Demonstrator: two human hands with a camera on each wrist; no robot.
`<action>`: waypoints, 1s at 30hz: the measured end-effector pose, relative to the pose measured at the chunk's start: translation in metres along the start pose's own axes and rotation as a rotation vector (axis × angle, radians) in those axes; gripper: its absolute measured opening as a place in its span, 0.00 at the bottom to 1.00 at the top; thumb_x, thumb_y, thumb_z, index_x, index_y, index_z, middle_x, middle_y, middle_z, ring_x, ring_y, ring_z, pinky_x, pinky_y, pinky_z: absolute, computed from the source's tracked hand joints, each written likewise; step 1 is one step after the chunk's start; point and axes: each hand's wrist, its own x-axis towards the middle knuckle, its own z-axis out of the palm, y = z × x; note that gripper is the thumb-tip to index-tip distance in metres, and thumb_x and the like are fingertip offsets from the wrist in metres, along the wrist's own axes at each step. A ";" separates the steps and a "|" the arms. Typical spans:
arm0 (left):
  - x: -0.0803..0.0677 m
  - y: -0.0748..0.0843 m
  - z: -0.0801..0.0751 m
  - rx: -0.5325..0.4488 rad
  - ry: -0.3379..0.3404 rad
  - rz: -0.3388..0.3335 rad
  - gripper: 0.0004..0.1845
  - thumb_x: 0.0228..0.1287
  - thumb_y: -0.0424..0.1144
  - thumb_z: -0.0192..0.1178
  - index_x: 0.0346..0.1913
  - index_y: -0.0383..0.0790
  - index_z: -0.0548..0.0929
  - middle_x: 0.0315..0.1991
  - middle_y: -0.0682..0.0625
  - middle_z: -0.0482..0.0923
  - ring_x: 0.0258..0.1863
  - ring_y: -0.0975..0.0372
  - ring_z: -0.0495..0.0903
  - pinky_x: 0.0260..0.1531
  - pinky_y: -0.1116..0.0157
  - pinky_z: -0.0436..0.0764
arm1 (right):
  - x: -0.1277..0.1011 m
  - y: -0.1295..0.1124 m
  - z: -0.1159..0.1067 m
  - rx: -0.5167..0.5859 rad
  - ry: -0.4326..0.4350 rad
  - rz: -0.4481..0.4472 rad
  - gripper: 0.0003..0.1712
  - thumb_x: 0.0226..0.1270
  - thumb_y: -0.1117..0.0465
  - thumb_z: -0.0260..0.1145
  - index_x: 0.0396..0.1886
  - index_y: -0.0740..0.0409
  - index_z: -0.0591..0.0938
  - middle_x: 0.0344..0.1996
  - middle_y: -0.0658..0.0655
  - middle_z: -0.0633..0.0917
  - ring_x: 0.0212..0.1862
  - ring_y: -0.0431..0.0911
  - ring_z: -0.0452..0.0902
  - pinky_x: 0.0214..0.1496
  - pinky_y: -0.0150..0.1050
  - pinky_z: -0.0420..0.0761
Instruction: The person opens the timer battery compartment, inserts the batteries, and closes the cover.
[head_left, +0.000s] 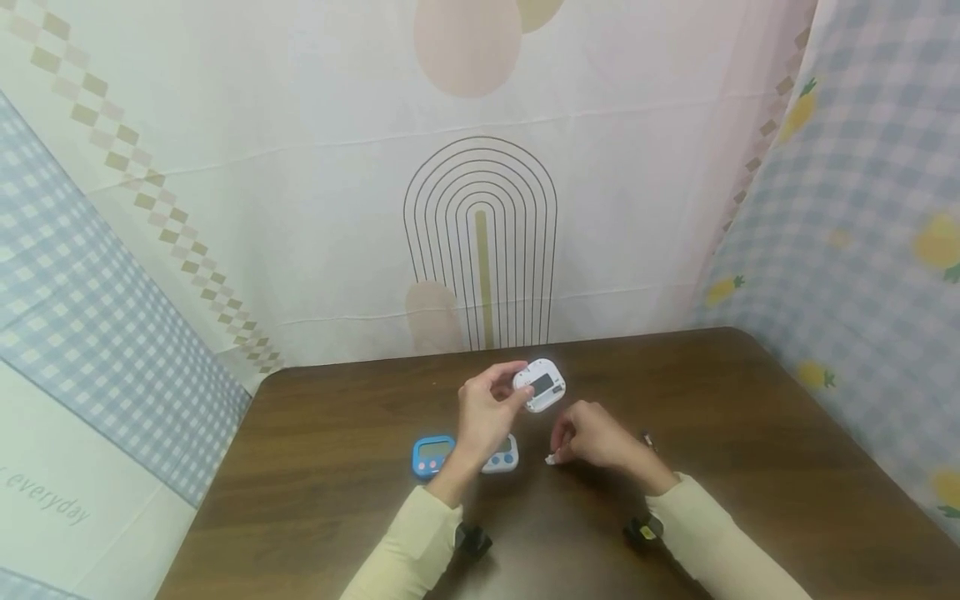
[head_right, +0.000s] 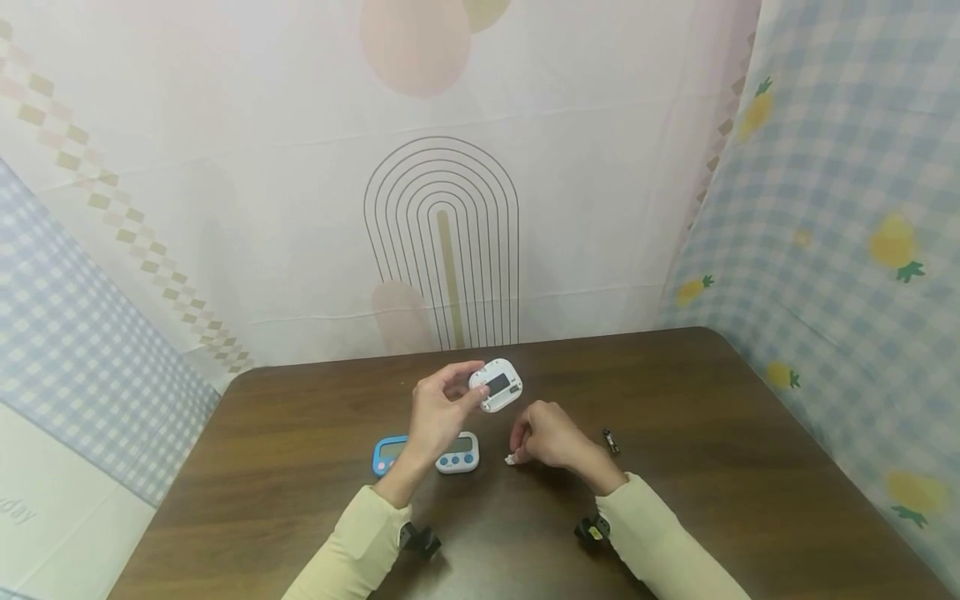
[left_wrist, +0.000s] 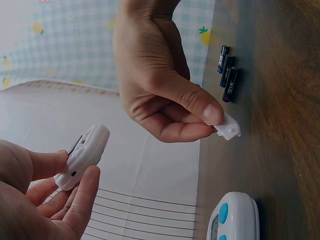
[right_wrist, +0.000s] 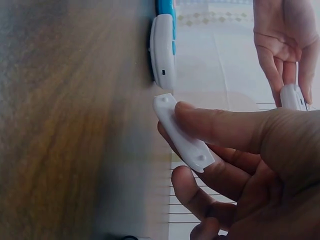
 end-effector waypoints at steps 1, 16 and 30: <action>0.000 0.000 0.000 0.000 0.000 -0.001 0.18 0.63 0.28 0.74 0.55 0.40 0.90 0.48 0.42 0.91 0.35 0.58 0.89 0.33 0.50 0.92 | 0.000 0.000 0.001 -0.001 -0.003 -0.001 0.11 0.52 0.72 0.81 0.24 0.56 0.87 0.20 0.49 0.85 0.23 0.42 0.78 0.25 0.36 0.80; -0.002 0.004 0.000 0.031 -0.003 0.045 0.17 0.63 0.29 0.74 0.55 0.41 0.90 0.50 0.43 0.91 0.37 0.57 0.90 0.31 0.68 0.90 | 0.000 0.002 0.007 -0.067 0.005 0.033 0.10 0.54 0.74 0.78 0.24 0.57 0.88 0.20 0.48 0.83 0.23 0.43 0.75 0.25 0.36 0.77; -0.002 0.003 0.000 0.027 -0.007 0.038 0.17 0.64 0.29 0.74 0.55 0.42 0.90 0.49 0.43 0.91 0.36 0.57 0.89 0.28 0.68 0.89 | -0.002 0.000 0.012 -0.184 0.016 0.104 0.12 0.57 0.73 0.78 0.25 0.53 0.87 0.22 0.47 0.84 0.26 0.44 0.77 0.30 0.38 0.81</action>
